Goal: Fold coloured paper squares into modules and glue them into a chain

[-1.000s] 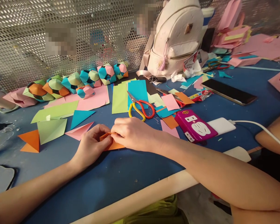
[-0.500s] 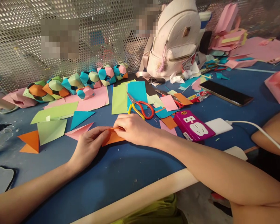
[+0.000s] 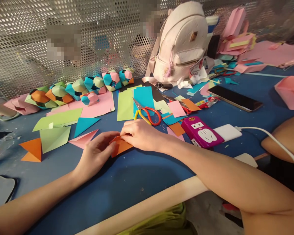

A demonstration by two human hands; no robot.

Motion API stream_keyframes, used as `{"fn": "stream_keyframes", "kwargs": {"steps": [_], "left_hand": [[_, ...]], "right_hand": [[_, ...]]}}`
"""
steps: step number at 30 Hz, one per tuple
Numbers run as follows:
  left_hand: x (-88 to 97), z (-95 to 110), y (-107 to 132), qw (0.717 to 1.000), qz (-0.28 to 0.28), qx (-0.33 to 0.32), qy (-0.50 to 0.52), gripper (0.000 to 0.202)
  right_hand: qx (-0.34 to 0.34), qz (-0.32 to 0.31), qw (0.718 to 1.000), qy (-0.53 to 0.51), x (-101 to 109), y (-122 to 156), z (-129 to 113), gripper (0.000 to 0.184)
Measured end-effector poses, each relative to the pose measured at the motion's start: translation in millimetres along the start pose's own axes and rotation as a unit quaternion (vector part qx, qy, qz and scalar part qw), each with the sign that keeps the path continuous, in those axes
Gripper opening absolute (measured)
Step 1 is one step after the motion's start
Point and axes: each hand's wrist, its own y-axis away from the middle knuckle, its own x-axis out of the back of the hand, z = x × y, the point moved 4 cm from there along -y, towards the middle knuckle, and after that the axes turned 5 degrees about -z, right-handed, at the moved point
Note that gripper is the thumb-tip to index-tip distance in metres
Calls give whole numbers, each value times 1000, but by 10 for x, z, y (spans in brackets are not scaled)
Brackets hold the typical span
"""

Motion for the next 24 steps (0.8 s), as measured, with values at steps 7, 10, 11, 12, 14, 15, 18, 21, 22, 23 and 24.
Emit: {"fn": "stream_keyframes", "kwargs": {"steps": [7,10,11,12,14,15,18,21,22,23,24], "left_hand": [[3,-8,-20,998,23,-25,-54,13],[18,16,-12,997,41,-31,-57,12],[19,23,-10,997,44,-29,-55,11],[19,29,-9,997,44,-27,-53,11],[11,36,-11,998,36,-21,-42,10],[6,38,-14,999,30,-19,-36,10],[-4,33,-21,999,17,-15,-24,10],[2,21,-19,999,25,-16,-29,11],[7,20,-17,999,31,-19,-29,11],[10,20,-16,999,36,-21,-28,11],[11,21,-16,999,39,-21,-26,11]], "right_hand": [[29,-12,999,-22,-36,12,-41,13],[10,-13,1000,-25,-11,10,-49,11],[7,-10,1000,-22,-2,11,-54,12],[7,-7,1000,-16,4,13,-57,13],[17,-7,1000,-3,5,19,-64,17],[24,-8,1000,5,0,22,-66,17],[49,-9,998,33,-16,29,-72,18],[51,-8,998,32,-21,25,-76,17],[46,-3,999,27,-16,23,-77,15],[40,5,999,22,-8,20,-78,14],[36,12,999,19,0,20,-79,14]]}}
